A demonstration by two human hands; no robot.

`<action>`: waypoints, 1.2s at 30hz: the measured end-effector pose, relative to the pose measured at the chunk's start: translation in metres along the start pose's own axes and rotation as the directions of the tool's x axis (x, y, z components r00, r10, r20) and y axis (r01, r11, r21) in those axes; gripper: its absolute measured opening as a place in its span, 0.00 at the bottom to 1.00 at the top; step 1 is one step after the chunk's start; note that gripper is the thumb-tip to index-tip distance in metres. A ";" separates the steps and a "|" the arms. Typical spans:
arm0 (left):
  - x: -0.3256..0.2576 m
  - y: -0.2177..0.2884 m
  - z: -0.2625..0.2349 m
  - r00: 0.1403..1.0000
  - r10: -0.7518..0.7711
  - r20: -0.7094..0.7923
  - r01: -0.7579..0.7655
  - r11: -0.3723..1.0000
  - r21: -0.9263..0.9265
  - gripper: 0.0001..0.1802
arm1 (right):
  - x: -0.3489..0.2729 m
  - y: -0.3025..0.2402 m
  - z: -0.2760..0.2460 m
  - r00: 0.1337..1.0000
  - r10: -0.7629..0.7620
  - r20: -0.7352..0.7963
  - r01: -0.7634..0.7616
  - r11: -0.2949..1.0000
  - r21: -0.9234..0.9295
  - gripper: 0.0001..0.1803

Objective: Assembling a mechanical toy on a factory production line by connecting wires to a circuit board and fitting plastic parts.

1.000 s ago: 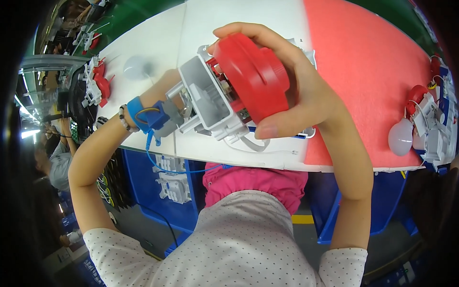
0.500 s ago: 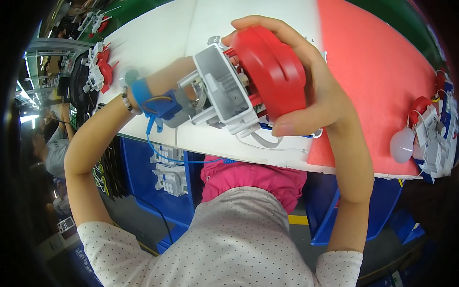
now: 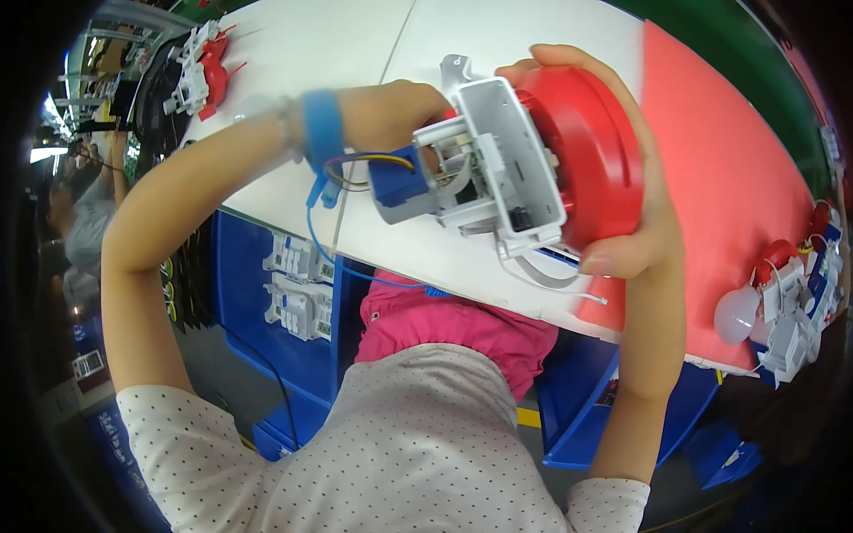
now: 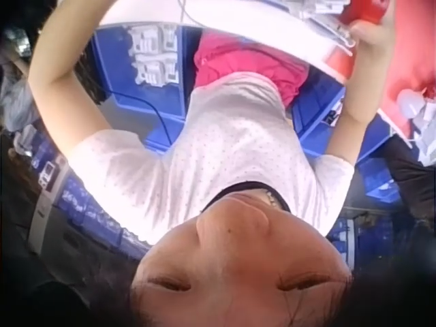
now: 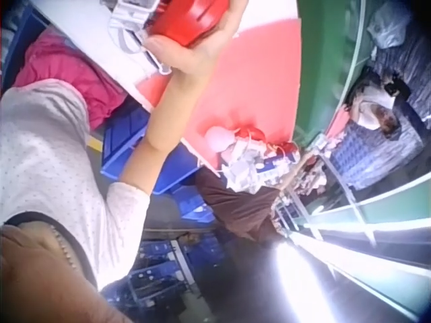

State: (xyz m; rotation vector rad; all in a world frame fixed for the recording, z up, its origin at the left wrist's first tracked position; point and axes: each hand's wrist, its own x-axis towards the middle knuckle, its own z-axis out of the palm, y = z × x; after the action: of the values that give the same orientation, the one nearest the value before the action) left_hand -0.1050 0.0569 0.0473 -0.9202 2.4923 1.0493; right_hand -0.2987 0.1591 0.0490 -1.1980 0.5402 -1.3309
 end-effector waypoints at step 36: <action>-0.007 -0.008 0.019 0.979 -0.198 -0.055 0.200 0.980 0.025 0.21 | -0.008 -0.017 -0.007 0.973 0.102 0.209 -0.103 0.995 -0.004 0.51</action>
State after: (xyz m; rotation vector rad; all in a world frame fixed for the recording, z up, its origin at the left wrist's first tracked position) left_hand -0.0946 0.0697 0.0332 -1.1735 2.3891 0.9319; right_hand -0.3142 0.1676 0.0592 -1.2702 0.4392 -1.1029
